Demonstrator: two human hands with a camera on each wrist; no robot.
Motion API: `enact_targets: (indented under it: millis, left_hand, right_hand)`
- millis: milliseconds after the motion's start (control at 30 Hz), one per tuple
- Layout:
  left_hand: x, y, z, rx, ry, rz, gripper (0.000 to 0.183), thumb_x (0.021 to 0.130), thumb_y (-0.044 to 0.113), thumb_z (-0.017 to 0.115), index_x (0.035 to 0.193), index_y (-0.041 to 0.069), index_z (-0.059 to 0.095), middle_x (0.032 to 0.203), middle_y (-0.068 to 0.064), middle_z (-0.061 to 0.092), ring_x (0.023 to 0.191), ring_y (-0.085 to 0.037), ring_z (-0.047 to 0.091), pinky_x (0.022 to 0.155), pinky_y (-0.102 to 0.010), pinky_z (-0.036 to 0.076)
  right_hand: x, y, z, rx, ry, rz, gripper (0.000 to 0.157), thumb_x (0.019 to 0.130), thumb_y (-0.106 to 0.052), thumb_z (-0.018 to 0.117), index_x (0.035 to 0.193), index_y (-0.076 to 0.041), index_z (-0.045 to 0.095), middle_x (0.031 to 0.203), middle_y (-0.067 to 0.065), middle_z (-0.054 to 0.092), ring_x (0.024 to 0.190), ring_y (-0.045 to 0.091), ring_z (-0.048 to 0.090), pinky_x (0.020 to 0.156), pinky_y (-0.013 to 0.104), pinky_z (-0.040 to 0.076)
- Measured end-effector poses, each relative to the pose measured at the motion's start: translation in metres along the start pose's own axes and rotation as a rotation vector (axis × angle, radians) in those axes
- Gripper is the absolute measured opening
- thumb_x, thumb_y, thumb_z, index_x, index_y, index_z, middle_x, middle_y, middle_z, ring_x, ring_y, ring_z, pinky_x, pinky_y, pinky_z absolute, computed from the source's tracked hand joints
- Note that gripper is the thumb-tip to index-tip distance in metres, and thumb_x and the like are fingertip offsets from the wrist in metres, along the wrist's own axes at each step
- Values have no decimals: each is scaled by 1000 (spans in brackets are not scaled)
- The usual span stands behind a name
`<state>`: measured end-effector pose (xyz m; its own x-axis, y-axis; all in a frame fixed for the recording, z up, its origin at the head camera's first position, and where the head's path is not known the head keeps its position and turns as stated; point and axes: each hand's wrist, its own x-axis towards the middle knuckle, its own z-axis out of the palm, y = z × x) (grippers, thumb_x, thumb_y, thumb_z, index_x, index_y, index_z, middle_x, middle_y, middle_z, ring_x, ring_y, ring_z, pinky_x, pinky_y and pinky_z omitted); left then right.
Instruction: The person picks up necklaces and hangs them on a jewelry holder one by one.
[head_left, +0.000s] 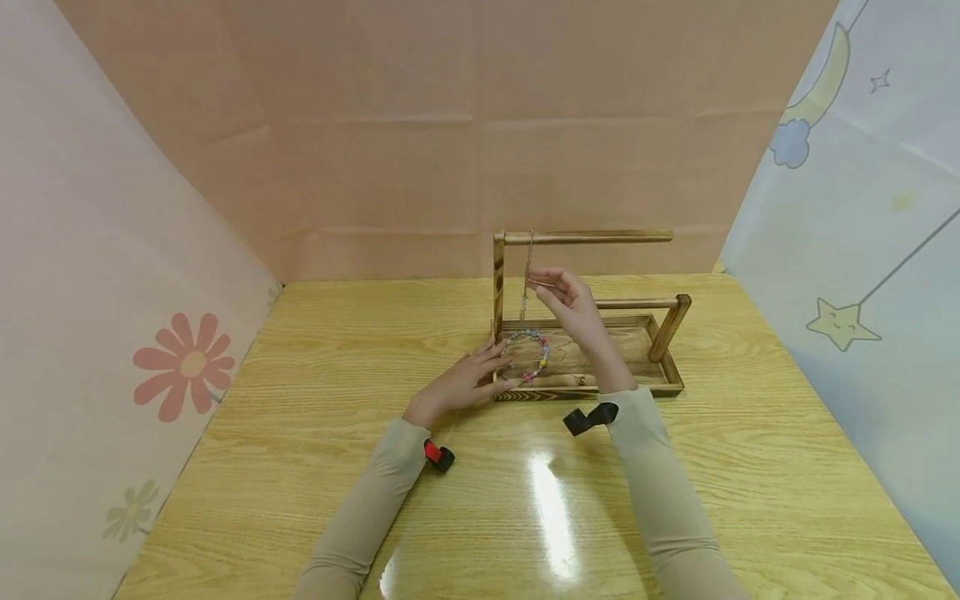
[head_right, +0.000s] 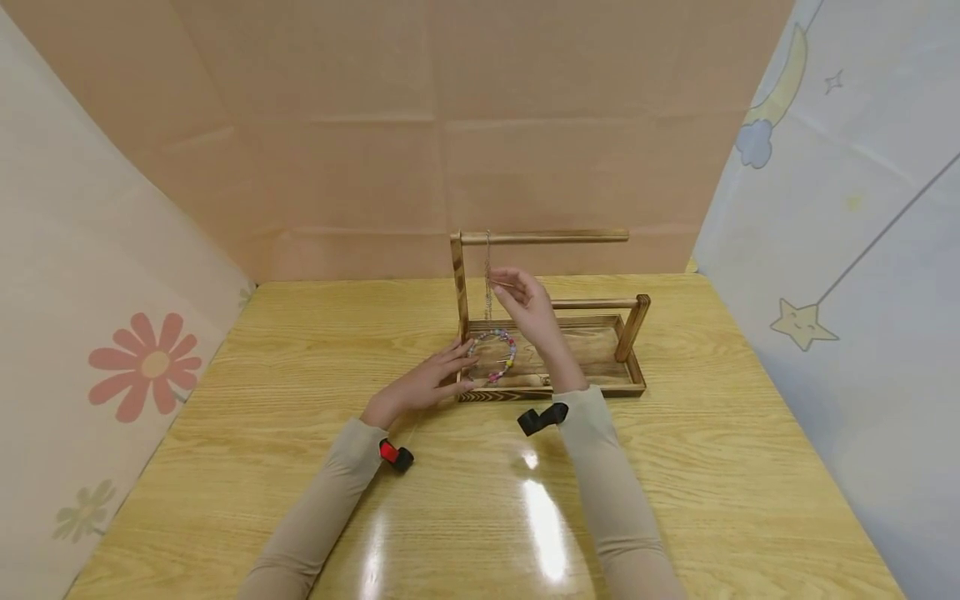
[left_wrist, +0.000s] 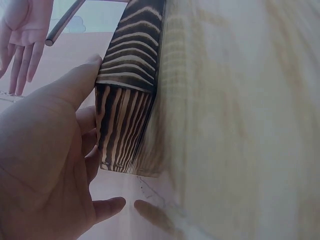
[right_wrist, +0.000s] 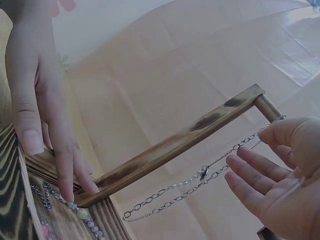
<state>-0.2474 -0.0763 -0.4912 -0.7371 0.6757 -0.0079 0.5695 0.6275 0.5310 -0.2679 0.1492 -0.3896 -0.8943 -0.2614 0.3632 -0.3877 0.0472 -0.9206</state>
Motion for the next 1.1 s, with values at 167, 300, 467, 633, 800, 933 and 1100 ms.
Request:
enact_targets:
  millis: [167,300,467,633,800,933,1100]
  left_hand:
    - [0,0,0,1,2,0,58,96,46,43,146,20,31,157,2,7,144,-19,-2,112,-57,7]
    - [1,1,0,9,4,2,57,96,46,43,146,20,32,157,1,8,144,-20,-1,112,-57,8]
    - [1,1,0,6,-1,0,57,96,46,43,146,19,32,157,1,7,144,-21,-1,112,-57,7]
    - [0,2,0,6,0,0,58,96,47,42,146,19,31,157,1,7,144,-22,-1,111,-58,8]
    - [0,1,0,9,8,-6,59,95,49,42,146,20,31,157,3,7,143,-16,-4,112,-55,9]
    - [0,1,1,8,14,-4,59,95,50,42,146,20,32,157,3,7,143,-15,-4,112,-55,9]
    - [0,1,1,17,12,1,59,95,49,42,146,20,31,157,2,7,144,-17,-3,112,-56,9]
  right_hand:
    - [-2,1,-1,-13,-9,4,36,96,-13,50,129,3,46,130,21,51,119,33,51,98,32,44]
    - [-5,4,-3,-28,-21,11,40,97,-13,49,133,3,44,129,23,50,117,39,50,97,34,45]
    - [-7,8,-4,-31,-31,14,39,97,-12,48,132,4,44,127,26,51,115,43,50,97,38,45]
    - [-9,8,-5,-20,-48,30,38,97,-11,48,132,3,45,128,27,49,116,42,49,98,46,42]
    - [-15,-1,-4,-19,-64,82,36,97,-8,47,130,6,45,127,28,49,116,40,50,99,43,42]
    - [-19,-9,-2,-33,-78,115,35,97,-7,45,129,9,45,127,29,49,115,42,49,99,45,41]
    - [-22,-9,-2,-72,-83,117,35,98,-6,44,128,10,45,126,28,50,114,42,50,98,45,41]
